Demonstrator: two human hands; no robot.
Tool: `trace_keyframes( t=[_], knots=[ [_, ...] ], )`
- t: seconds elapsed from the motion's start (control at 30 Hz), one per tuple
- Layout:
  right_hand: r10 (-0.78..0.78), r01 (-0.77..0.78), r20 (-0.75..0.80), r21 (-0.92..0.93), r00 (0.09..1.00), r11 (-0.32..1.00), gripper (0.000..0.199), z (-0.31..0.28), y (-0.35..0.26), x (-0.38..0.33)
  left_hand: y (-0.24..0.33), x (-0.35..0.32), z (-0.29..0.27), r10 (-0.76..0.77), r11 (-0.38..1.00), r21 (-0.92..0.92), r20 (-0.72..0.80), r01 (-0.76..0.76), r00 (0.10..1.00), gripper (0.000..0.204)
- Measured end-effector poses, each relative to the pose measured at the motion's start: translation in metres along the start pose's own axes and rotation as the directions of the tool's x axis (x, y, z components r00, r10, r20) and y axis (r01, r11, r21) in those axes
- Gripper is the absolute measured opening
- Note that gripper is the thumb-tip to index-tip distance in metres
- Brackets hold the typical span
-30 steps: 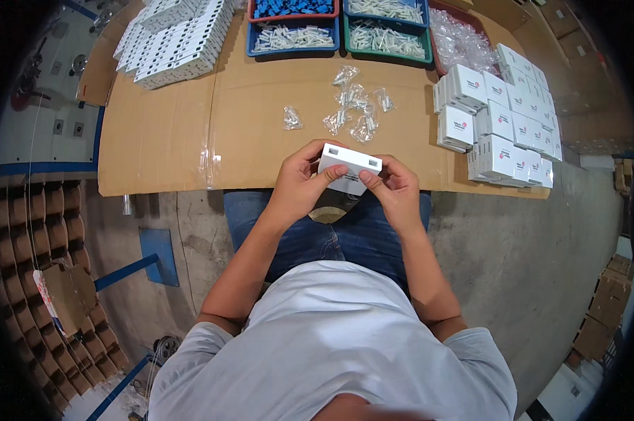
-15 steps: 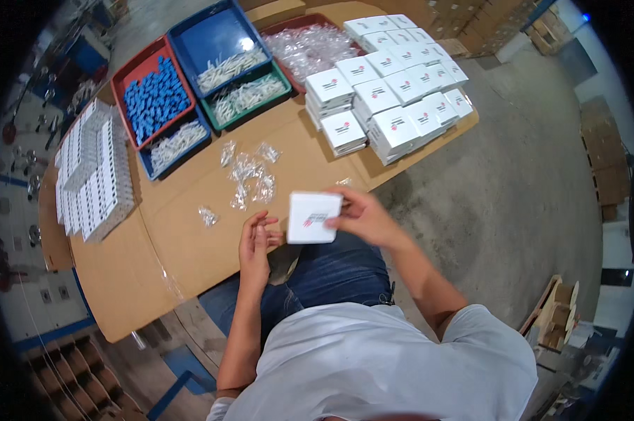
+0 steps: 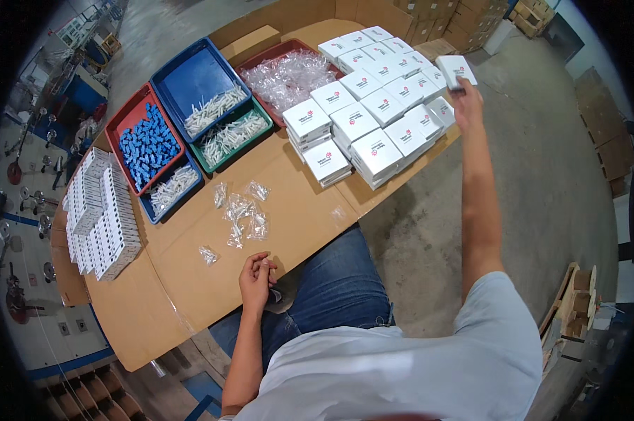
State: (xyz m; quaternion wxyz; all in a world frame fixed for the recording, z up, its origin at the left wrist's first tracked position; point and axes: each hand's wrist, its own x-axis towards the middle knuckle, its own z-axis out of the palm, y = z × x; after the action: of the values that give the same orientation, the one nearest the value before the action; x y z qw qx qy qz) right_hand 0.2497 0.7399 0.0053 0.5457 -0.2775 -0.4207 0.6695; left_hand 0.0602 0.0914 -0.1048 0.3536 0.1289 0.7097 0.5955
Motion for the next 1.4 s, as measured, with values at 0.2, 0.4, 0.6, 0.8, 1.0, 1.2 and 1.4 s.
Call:
trace_keyframes(
  t=[0.2, 0.4, 0.6, 0.8, 1.0, 1.2, 1.4],
  knots=[
    [0.049, -0.035, 0.057, -0.227, 0.997, 0.973, 0.048, 0.012, 0.016, 0.099, 0.006, 0.005, -0.004, -0.022, 1.000, -0.018, -0.088, 0.021, 0.996, 0.028],
    [-0.028, -0.054, -0.110, -0.675, 0.993, 0.735, 0.053, 0.023, 0.036, 0.146, 0.009, 0.002, -0.004, -0.063, 0.998, -0.027, -0.130, 0.060, 0.989, 0.025],
    [0.065, -0.048, -0.002, -0.682, 0.998, 0.729, 0.056, 0.032, 0.051, 0.167, 0.009, 0.000, -0.004, -0.072, 0.997, -0.023, -0.172, 0.069, 0.983, 0.025],
    [0.035, 0.087, 0.129, -0.821, 0.991, 0.565, 0.060, 0.009, 0.067, 0.193, 0.009, 0.002, -0.002, -0.061, 0.998, -0.037, -0.174, 0.055, 0.983, 0.025],
    [0.014, 0.169, 0.205, -0.840, 0.979, 0.516, 0.053, -0.007, 0.078, 0.205, 0.008, 0.005, -0.002, -0.061, 0.998, -0.025, -0.168, 0.057, 0.984, 0.025],
    [0.148, 0.055, 0.124, -0.915, 0.981, 0.400, 0.054, 0.014, 0.078, 0.185, 0.006, 0.003, -0.004, -0.057, 0.998, -0.020, -0.192, 0.054, 0.980, 0.025],
    [-0.008, 0.178, 0.188, -0.911, 0.982, 0.373, 0.050, -0.002, 0.084, 0.188, 0.006, 0.001, 0.000, -0.069, 0.998, -0.029, -0.184, 0.064, 0.981, 0.024]
  ],
)
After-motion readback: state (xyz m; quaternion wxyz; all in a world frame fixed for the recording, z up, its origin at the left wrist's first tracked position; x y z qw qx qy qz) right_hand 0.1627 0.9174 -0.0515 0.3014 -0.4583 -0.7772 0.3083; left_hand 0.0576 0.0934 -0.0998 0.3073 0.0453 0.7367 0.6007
